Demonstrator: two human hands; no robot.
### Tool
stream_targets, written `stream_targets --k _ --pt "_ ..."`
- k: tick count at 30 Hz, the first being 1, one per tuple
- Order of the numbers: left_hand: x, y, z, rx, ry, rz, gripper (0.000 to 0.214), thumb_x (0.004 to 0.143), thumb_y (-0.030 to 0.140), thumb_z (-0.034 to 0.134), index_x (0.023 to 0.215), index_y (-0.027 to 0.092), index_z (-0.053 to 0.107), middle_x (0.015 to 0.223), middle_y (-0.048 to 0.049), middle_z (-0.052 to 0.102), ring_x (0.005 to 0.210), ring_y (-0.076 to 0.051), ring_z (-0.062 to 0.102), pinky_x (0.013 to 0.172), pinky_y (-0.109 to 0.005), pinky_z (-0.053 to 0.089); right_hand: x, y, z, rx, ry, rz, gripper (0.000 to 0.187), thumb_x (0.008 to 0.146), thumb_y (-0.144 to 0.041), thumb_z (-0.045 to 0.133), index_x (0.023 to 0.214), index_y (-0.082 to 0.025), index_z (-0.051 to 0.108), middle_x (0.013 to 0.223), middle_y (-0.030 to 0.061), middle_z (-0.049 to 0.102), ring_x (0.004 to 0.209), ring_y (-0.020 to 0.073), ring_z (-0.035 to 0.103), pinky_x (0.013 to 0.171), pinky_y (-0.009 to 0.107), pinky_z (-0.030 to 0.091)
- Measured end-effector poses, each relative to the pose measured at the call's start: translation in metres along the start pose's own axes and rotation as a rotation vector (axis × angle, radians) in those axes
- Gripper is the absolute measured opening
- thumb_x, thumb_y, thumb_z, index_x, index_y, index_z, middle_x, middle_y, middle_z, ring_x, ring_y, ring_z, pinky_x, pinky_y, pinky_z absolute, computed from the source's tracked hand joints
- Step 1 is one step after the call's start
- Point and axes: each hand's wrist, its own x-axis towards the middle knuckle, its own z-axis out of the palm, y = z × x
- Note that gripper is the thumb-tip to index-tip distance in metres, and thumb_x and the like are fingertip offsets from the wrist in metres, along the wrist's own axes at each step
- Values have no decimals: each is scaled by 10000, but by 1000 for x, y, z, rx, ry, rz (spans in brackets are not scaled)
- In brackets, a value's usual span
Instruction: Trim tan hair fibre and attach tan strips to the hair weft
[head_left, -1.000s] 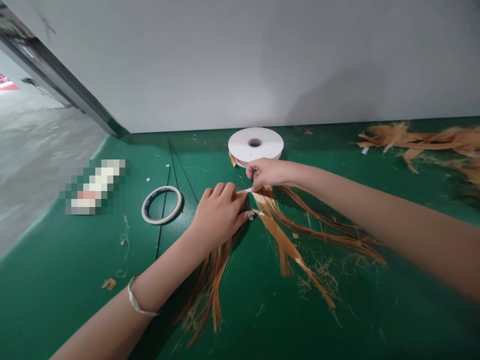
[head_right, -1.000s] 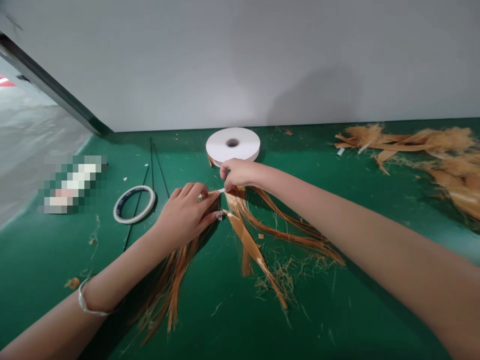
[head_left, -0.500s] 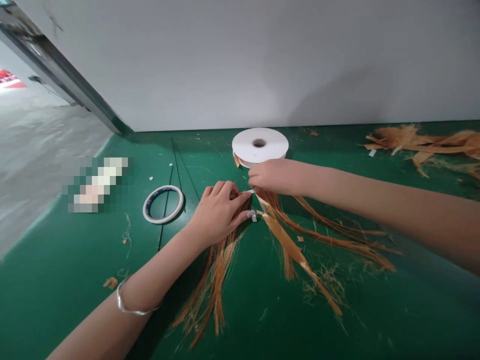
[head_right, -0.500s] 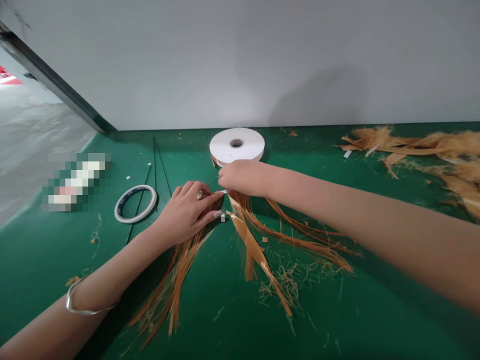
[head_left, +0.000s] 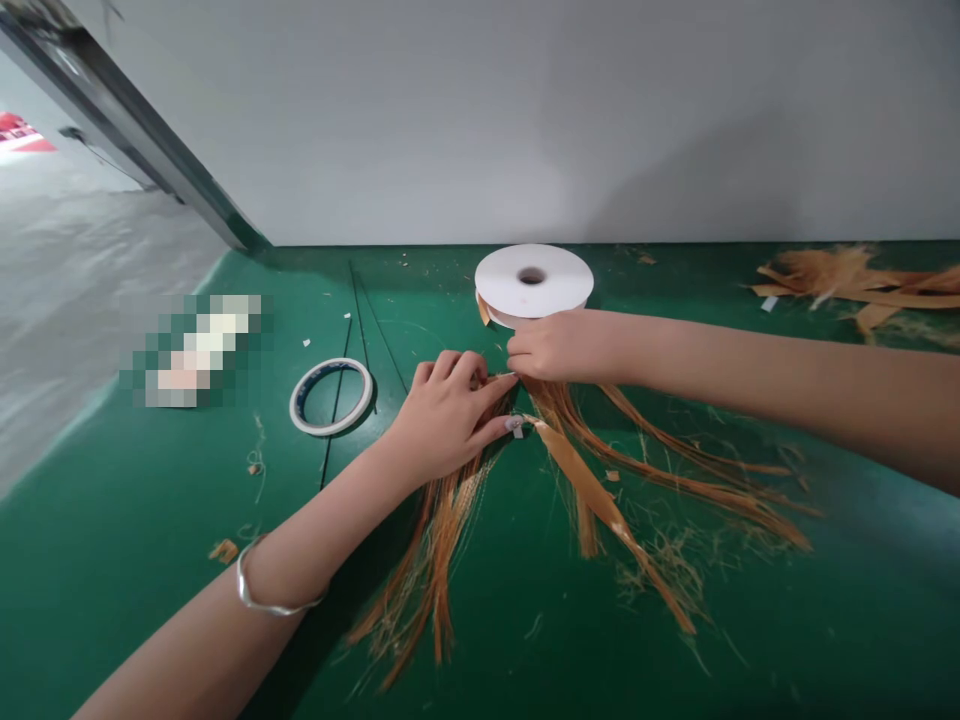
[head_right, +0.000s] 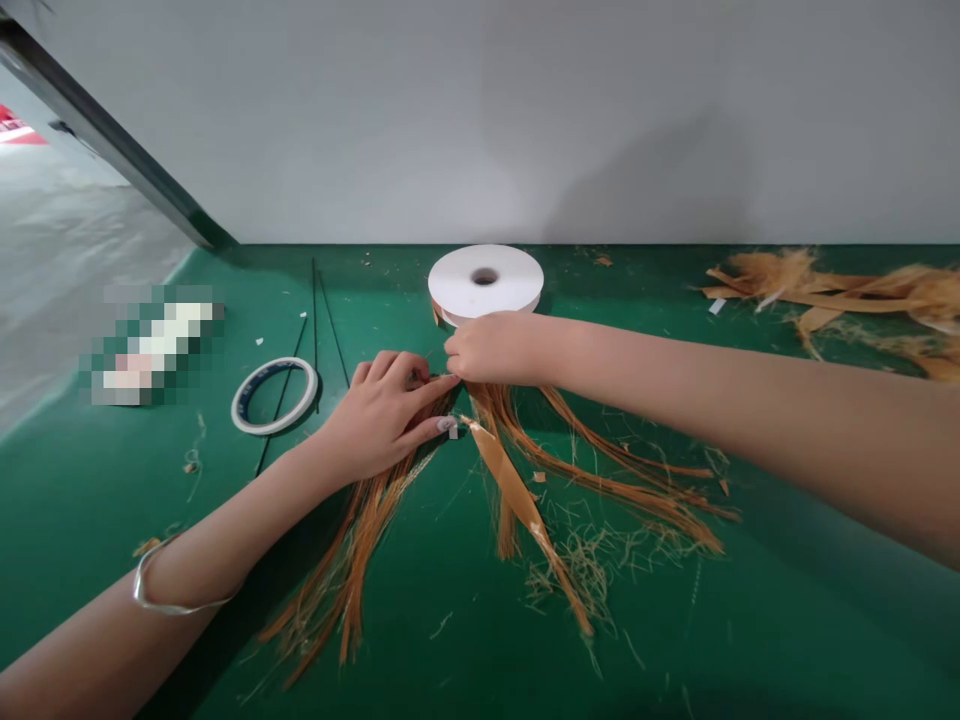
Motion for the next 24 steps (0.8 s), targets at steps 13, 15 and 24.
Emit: stream_targets --k 13,15,24 --pt "-1 0 2 -8 13 1 541 906 584 269 1296 285 496 1079 -103 495 1009 -278 400 827 -415 338 0 4 10 151 80 -6 233 816 20 468 750 -151 612 785 55 574 737 150 493 611 288 321" --pt "0 0 2 -4 13 0 540 907 584 269 1299 286 493 1078 -104 495 1012 -278 400 827 -413 339 0 4 11 162 78 -9 233 810 21 473 746 -154 612 790 54 575 751 155 494 618 290 322" --pt "0 -1 1 0 12 -3 515 912 566 290 1304 299 489 1071 -101 499 1010 -274 406 807 -397 340 -4 7 14 480 138 160 165 830 -85 490 759 -154 622 826 64 601 754 160 519 651 292 348"
